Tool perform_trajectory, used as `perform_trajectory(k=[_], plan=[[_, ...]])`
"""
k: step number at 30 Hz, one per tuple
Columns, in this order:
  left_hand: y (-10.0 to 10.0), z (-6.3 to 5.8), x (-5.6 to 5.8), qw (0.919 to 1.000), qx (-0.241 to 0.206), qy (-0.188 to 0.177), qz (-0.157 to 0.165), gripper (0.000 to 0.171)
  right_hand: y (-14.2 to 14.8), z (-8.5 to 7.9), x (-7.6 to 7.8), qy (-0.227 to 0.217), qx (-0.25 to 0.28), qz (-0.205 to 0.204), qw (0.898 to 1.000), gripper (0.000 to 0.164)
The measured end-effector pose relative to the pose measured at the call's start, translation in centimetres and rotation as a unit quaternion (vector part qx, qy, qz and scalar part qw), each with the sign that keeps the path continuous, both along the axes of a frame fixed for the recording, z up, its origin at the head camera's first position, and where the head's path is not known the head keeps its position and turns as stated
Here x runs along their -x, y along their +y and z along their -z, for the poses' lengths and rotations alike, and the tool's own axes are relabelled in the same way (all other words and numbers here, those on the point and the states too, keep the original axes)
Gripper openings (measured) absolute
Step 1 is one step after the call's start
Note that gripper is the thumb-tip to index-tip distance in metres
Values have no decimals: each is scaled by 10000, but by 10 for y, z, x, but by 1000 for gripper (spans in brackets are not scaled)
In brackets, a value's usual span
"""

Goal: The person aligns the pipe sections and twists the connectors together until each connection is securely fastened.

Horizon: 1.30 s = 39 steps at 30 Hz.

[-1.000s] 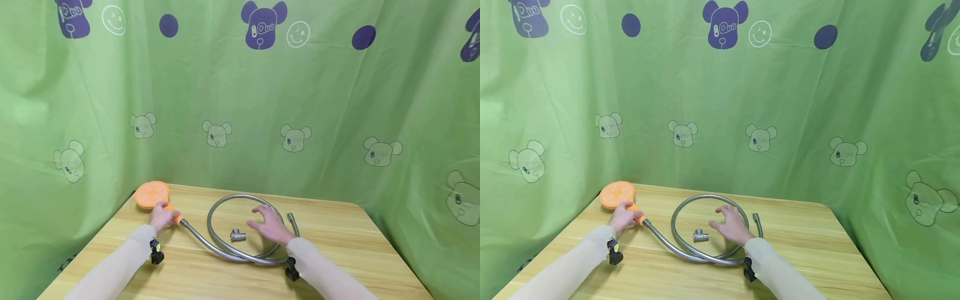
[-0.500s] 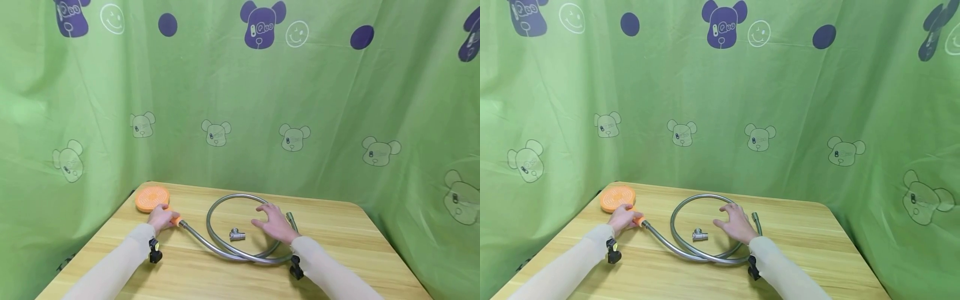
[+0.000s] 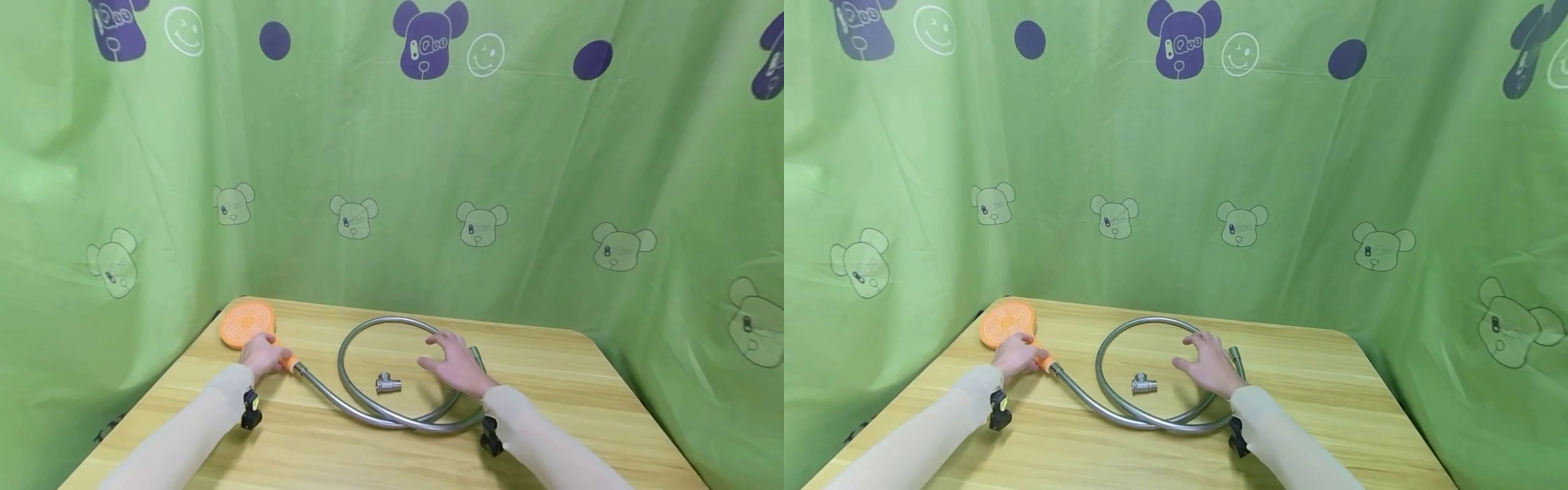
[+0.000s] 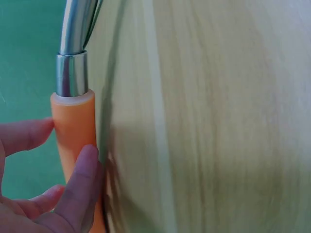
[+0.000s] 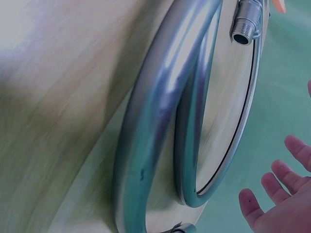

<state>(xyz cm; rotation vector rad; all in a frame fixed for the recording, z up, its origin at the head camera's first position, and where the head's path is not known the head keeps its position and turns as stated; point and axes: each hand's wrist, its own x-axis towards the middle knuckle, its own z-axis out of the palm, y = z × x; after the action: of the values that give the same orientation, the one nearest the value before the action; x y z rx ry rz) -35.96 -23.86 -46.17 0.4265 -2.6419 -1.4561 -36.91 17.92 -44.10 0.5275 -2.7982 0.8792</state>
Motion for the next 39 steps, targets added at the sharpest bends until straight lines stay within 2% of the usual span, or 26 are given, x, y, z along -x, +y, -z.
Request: perform_trajectory(k=[4, 7, 9, 11, 15, 19, 29, 39], plan=[[1, -6, 2, 9966, 805, 116, 143, 64, 2, 0, -1, 23, -72, 12, 10000, 55], [6, -13, 1, 9884, 1482, 240, 219, 62, 4, 2, -1, 15, -63, -6, 10000, 56], [10, -17, 0, 9829, 1796, 285, 275, 59, 6, 2, 0, 46, -73, -18, 10000, 56], [15, -21, 1, 9808, 1908, 260, 321, 53, 9, 2, 1, 66, -94, -45, 9999, 57], [25, -28, 4, 9781, 2011, 286, 461, 45, 16, 0, 2, 180, -200, -78, 9996, 60], [40, -36, 6, 9780, 1933, 384, 691, 44, 23, -1, 4, 243, -261, -2, 9994, 62], [76, -42, 13, 9822, 1459, 448, 1098, 46, 36, 1, 6, 158, -270, 129, 9994, 65], [110, -47, 18, 9724, 1610, 552, 1596, 47, 49, 4, 9, 234, -310, 176, 9991, 67]])
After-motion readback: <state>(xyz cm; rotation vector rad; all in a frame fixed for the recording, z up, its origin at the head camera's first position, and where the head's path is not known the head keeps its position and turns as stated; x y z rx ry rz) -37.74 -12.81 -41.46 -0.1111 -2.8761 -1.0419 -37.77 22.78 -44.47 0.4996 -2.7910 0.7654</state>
